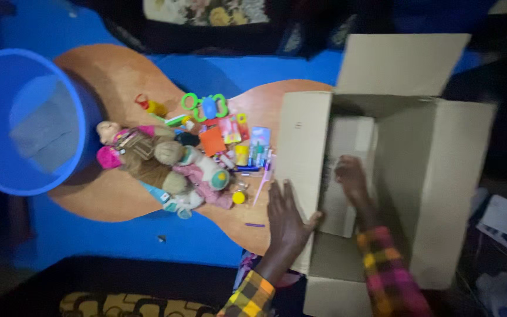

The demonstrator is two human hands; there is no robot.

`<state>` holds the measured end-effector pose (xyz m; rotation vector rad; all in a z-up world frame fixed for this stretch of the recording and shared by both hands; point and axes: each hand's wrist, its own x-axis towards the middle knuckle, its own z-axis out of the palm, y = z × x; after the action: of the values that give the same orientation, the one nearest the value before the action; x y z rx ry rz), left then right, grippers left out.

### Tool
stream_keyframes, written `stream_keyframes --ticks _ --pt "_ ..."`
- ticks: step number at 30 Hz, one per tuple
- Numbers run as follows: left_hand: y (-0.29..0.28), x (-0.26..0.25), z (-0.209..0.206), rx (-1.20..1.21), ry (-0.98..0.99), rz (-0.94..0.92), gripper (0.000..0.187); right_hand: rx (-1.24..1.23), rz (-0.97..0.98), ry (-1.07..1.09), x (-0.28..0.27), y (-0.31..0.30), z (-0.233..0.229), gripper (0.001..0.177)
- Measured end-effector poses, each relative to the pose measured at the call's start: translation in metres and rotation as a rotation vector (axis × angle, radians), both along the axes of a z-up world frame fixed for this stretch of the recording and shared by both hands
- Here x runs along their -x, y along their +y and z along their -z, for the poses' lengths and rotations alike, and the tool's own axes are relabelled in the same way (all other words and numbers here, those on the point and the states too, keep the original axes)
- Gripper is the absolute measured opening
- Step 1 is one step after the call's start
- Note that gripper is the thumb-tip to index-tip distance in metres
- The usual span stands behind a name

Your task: The person unpacks a cardboard box filled with various toys and items, placing them one by one onto a wooden table. The items include a stuffed bunny, a doll, a toy truck, and several small plastic toys and containers.

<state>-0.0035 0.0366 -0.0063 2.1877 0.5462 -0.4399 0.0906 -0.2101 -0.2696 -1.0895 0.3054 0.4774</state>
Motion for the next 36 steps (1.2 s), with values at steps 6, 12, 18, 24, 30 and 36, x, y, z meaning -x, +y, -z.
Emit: stream_keyframes --ticks 6,12,18,24,30,36 --pt "-0.003 0.013 0.022 -0.149 -0.021 0.079 0.108 1.258 -0.692 -0.268 0.047 0.022 0.039 0.069" --pt "0.005 0.04 0.061 -0.029 -0.017 0.049 0.076 1.41 -0.81 -0.355 0.063 0.037 0.049 0.078" --pt "-0.004 0.041 0.066 -0.064 -0.072 0.084 0.073 1.406 -0.74 -0.256 0.059 0.047 0.04 0.063" --pt "-0.005 0.04 0.065 0.004 0.001 0.044 0.071 1.084 -0.749 -0.285 0.05 0.071 0.068 0.05" --pt "-0.006 0.044 0.065 0.003 -0.134 0.077 0.067 0.621 -0.585 0.003 0.064 0.095 0.079 0.035" --pt "-0.013 0.034 0.063 0.001 -0.047 0.062 0.069 0.796 -0.539 -0.043 0.091 0.09 0.049 0.039"
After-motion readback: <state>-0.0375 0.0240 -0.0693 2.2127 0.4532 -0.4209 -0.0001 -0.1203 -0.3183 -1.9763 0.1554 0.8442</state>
